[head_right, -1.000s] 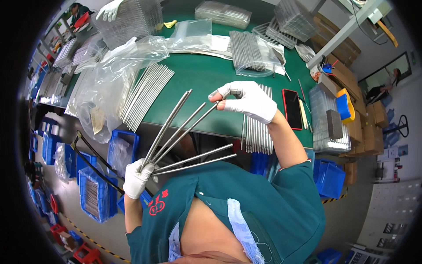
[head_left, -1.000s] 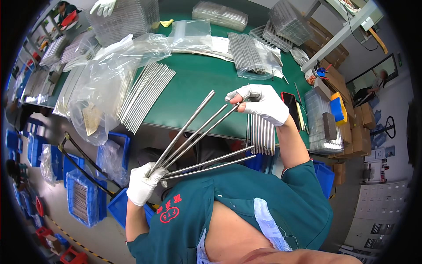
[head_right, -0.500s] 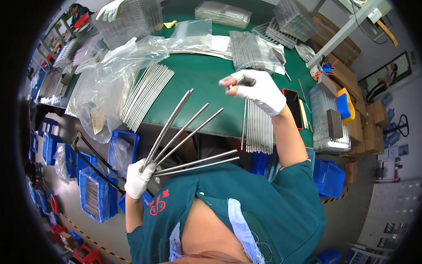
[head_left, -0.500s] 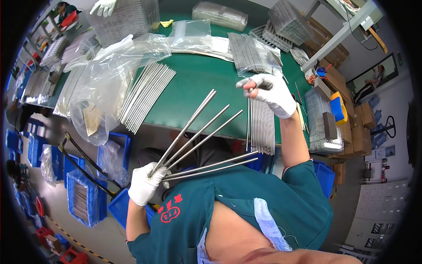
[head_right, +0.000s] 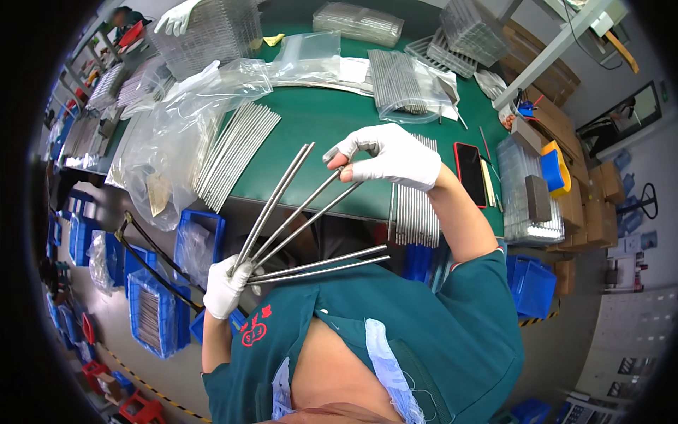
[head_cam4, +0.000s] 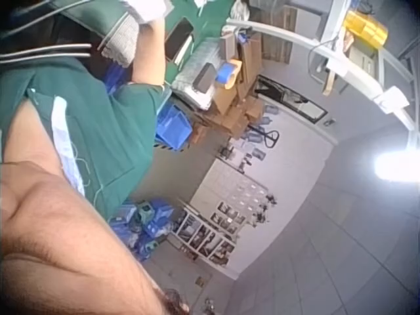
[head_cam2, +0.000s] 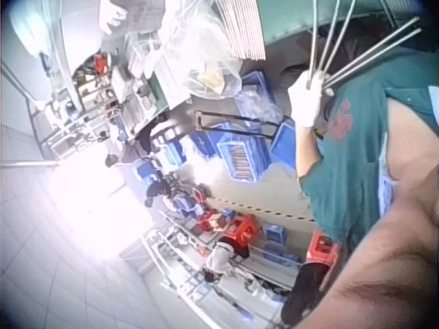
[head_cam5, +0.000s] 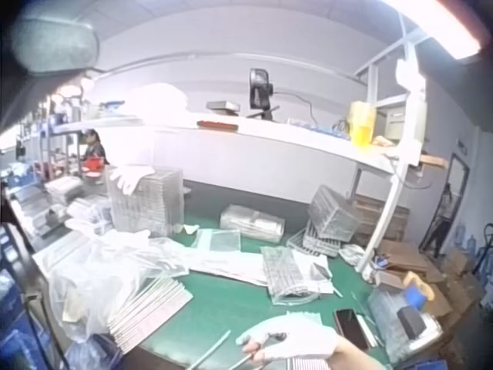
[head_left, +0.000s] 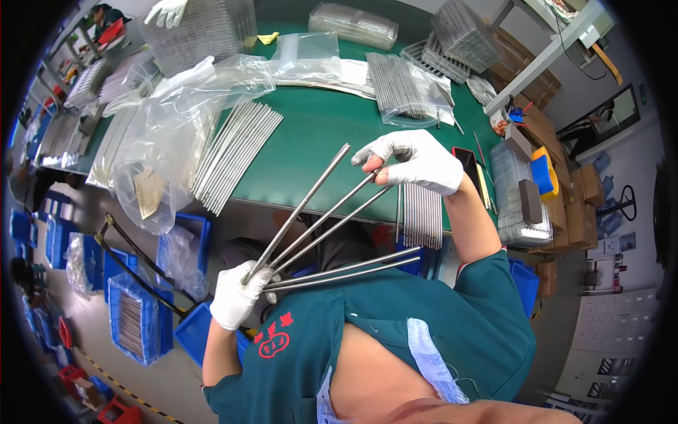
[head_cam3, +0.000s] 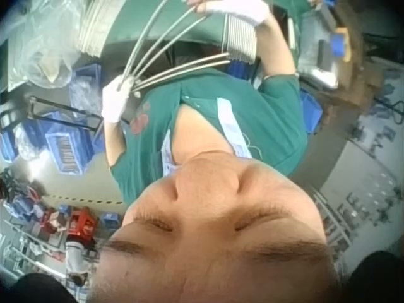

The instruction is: Inspecting and sorting long thin metal rods at a factory workbench.

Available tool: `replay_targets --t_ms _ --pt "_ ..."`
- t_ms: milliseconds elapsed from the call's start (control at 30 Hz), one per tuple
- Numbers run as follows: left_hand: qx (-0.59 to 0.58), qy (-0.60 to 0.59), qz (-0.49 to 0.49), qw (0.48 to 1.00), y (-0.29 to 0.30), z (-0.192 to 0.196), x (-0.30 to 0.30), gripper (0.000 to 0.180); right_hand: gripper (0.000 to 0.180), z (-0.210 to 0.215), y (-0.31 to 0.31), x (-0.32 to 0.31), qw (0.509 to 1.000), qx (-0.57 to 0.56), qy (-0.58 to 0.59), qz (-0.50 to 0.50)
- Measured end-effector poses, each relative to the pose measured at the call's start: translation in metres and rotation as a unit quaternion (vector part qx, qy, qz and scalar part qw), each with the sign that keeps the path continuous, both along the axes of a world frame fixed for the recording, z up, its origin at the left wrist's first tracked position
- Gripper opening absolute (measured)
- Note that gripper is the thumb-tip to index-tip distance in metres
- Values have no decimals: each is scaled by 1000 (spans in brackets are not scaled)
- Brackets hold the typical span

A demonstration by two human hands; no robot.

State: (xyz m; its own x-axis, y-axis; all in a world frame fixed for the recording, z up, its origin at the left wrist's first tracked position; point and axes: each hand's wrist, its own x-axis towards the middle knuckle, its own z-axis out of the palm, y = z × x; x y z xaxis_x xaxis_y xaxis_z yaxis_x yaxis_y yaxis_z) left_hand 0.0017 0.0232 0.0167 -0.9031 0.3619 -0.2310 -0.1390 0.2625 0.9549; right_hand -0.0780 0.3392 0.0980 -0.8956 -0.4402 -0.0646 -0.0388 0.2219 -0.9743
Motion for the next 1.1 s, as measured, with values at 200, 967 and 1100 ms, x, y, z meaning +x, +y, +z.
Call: replay_targets --t_ms 200,967,1100 --pt "44 -44 -1 998 3 -3 0 24 19 -11 6 -6 998 -57 -5 -1" --pt "67 -129 -45 988 2 6 -4 26 22 -11 2 -17 996 -7 86 2" --pt "61 -130 -43 989 3 7 -4 27 18 -5 6 -16 987 -58 116 -92"
